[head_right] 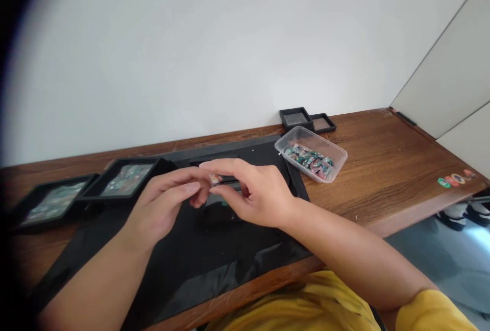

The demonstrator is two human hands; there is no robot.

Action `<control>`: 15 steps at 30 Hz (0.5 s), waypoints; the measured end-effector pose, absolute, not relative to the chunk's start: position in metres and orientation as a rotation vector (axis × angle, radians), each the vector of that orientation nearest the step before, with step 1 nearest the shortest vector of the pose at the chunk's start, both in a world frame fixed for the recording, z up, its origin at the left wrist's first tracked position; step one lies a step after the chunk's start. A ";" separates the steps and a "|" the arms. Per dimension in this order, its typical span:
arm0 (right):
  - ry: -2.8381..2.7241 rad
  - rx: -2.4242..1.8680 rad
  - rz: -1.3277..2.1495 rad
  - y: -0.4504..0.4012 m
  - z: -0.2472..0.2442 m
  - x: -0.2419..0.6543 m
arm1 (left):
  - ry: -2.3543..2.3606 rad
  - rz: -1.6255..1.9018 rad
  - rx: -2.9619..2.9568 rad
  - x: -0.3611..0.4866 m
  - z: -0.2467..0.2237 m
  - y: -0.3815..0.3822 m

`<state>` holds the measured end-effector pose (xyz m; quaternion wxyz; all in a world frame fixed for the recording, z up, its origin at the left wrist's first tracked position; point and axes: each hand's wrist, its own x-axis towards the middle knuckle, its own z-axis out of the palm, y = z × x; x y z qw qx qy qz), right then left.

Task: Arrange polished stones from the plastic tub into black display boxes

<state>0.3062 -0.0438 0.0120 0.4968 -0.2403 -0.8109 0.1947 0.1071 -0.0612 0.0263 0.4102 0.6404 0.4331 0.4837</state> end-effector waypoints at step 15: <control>-2.075 -0.558 0.166 -0.041 0.012 0.308 | 1.089 1.274 1.568 0.117 0.023 -0.063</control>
